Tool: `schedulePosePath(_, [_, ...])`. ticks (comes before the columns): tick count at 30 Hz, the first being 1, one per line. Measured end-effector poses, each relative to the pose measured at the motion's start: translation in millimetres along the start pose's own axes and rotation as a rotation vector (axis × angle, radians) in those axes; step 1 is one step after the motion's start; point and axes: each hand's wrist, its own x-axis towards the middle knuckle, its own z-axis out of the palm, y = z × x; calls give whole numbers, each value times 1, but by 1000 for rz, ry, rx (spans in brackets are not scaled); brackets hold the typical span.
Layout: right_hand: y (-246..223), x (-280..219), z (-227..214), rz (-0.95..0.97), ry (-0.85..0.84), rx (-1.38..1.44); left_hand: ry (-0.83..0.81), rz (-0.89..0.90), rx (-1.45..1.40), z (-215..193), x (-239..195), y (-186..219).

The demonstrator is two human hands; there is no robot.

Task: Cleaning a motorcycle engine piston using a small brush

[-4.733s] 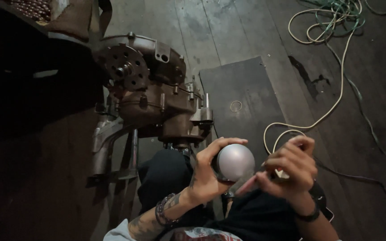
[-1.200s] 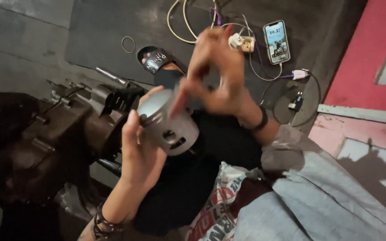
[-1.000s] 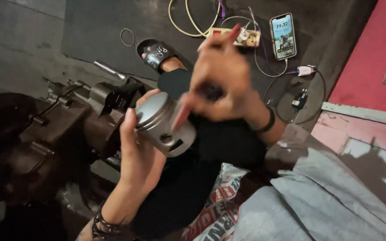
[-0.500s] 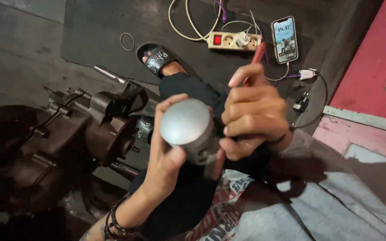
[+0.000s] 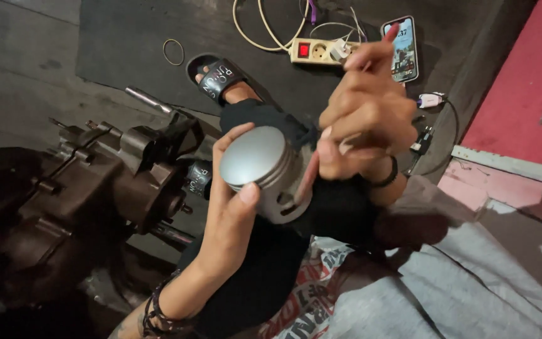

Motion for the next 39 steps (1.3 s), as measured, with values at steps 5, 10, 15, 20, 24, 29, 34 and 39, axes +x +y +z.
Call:
schedulePosePath(5, [-18,8,1,-52,-244,110,56,22,182,-3,-2,-4])
schedulePosePath(10, [-7,4,3,13,-100,61,44,17,209,-3,-6,-3])
schedulePosePath(15, [-19,3,11,-25,-99,76,72,37,242,3,-5,-3])
schedulePosePath(20, [-7,5,4,39,-161,146,134,-36,-109,4,-9,-6])
schedulePosePath(24, [-5,-2,6,-27,-173,121,108,-14,-76,5,-9,-5])
schedulePosePath(29, [0,-1,-6,133,-188,112,125,-20,-103,8,-10,-6])
schedulePosePath(34, [-8,11,-10,90,-354,137,112,-68,-87,8,-9,2])
schedulePosePath(39, [-7,-2,-16,269,-162,143,-17,-13,188,11,-17,5])
